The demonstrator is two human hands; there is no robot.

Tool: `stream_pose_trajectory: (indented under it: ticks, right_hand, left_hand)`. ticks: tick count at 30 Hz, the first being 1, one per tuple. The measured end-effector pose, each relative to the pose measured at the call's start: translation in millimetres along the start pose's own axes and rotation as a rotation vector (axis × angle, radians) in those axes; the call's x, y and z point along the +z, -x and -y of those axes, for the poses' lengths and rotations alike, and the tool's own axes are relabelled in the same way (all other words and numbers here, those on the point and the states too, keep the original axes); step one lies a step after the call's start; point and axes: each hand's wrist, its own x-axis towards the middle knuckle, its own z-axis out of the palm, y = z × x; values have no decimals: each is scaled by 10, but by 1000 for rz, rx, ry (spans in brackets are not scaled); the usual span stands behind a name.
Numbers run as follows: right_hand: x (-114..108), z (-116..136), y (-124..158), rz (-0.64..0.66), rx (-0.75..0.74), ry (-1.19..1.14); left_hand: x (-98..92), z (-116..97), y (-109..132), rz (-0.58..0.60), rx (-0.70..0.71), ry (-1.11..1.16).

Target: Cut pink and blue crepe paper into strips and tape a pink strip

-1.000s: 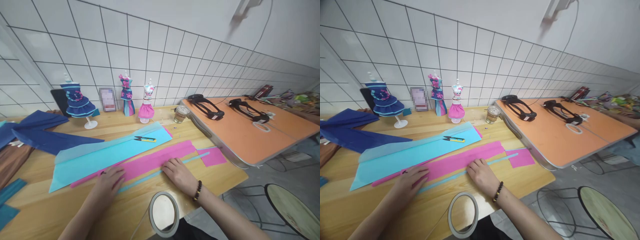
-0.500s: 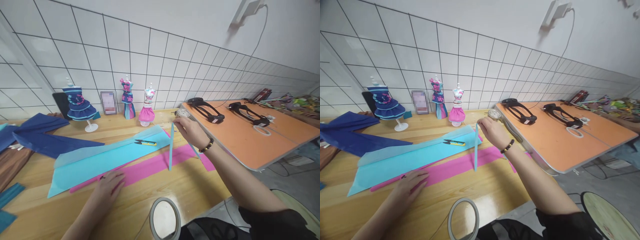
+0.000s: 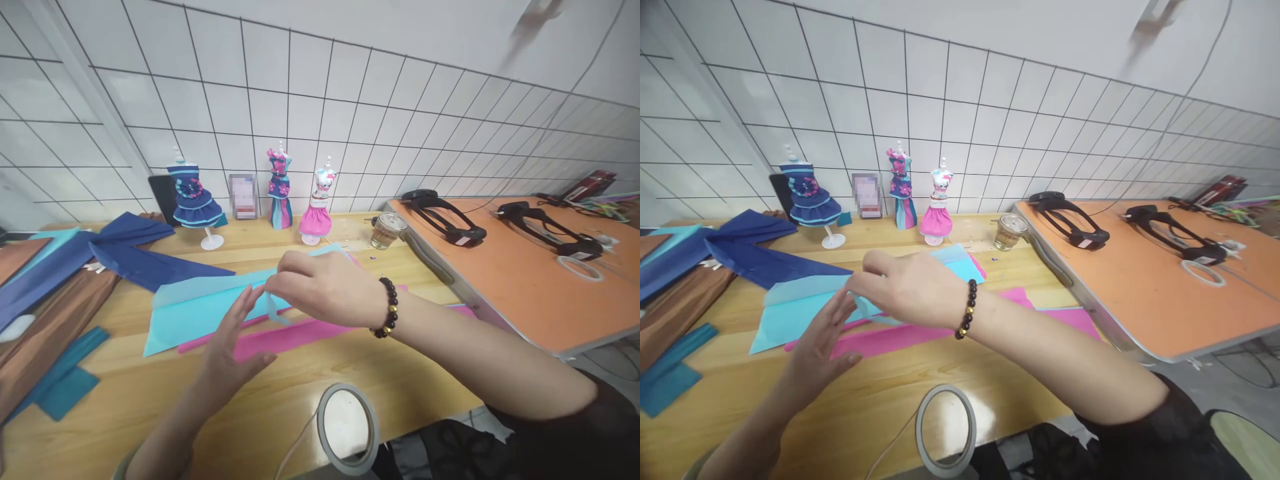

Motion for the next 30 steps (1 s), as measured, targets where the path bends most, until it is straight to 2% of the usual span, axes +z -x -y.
stream_pose_trajectory:
  ticks: [3, 5, 9, 13, 18, 21, 24, 27, 30]
  right_hand:
    - [7, 21, -61, 32, -36, 22]
    - [13, -51, -42, 54, -22, 22]
    - [39, -355, 142, 101, 93, -131]
    - [19, -705, 426, 139, 318, -354]
    - [68, -1067, 762, 183, 553, -471]
    - [288, -1235, 946, 206, 659, -352]
    - [610, -1317, 1102, 224, 703, -290]
    - [901, -1310, 1213, 229, 714, -265]
    - [1046, -1224, 1294, 199, 716, -214]
  left_hand:
    - [6, -205, -67, -47, -142, 177]
    - [-30, -261, -113, -43, -199, 277]
    - [-195, -181, -188, -22, -258, 324]
    - [-376, -67, -267, -40, -262, 309]
    - [-542, -56, -382, -18, -276, 70]
    - [-583, 41, -445, 15, -304, -126]
    - [-575, 267, -496, 37, -302, -310]
    - [-537, 470, -508, 29, -164, -584]
    - [-442, 461, -426, -51, 70, -819]
